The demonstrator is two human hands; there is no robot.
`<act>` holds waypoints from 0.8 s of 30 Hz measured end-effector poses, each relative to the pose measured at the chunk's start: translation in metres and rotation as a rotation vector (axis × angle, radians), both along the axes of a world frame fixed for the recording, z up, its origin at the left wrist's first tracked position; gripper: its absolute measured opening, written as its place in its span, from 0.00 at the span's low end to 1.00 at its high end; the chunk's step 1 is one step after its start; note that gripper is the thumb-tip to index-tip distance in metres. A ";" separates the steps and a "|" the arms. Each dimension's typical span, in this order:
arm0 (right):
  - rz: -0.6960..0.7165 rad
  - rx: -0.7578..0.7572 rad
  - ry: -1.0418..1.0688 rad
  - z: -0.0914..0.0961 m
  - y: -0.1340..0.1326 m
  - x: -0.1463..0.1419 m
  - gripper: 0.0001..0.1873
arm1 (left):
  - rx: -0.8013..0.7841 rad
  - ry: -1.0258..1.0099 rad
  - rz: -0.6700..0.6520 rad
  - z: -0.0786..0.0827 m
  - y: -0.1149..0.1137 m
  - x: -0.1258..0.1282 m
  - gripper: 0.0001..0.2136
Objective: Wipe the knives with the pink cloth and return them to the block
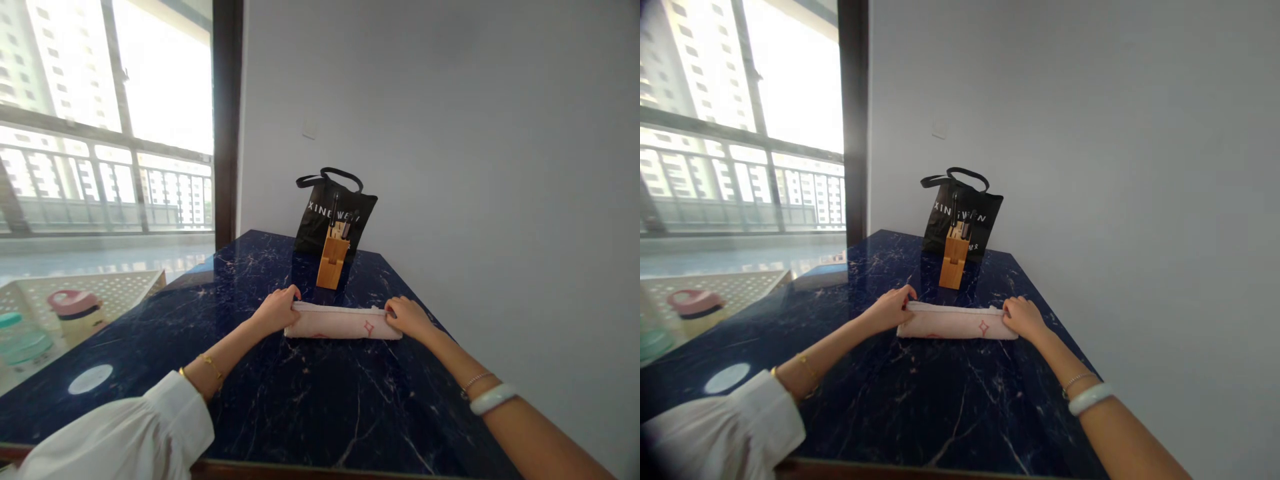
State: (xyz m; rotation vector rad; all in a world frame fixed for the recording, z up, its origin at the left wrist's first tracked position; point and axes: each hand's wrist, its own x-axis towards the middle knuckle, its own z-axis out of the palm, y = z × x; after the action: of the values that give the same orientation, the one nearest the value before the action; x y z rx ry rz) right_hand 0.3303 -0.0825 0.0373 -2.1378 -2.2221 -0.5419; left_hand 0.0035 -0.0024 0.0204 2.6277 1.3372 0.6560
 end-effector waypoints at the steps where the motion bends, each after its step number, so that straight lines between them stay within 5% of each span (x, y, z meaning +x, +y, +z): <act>1: -0.011 -0.002 -0.012 -0.004 0.004 -0.002 0.08 | 0.003 0.014 0.018 -0.004 0.000 0.000 0.16; 8: -0.035 0.058 0.009 -0.008 0.019 -0.013 0.13 | 0.108 -0.092 0.044 -0.012 -0.006 -0.010 0.11; 14: -0.016 0.184 0.343 -0.008 0.054 -0.037 0.19 | 0.089 -0.216 0.021 -0.014 -0.003 -0.013 0.08; 24: -0.211 0.511 0.941 -0.008 0.140 -0.122 0.52 | 0.054 -0.291 -0.042 -0.017 -0.004 -0.015 0.09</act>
State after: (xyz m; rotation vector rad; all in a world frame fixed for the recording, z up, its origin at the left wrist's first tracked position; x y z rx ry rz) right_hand 0.2078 0.0580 0.0289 -1.7911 -1.2096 -0.0376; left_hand -0.0117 -0.0067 0.0038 2.4706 1.1912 1.0342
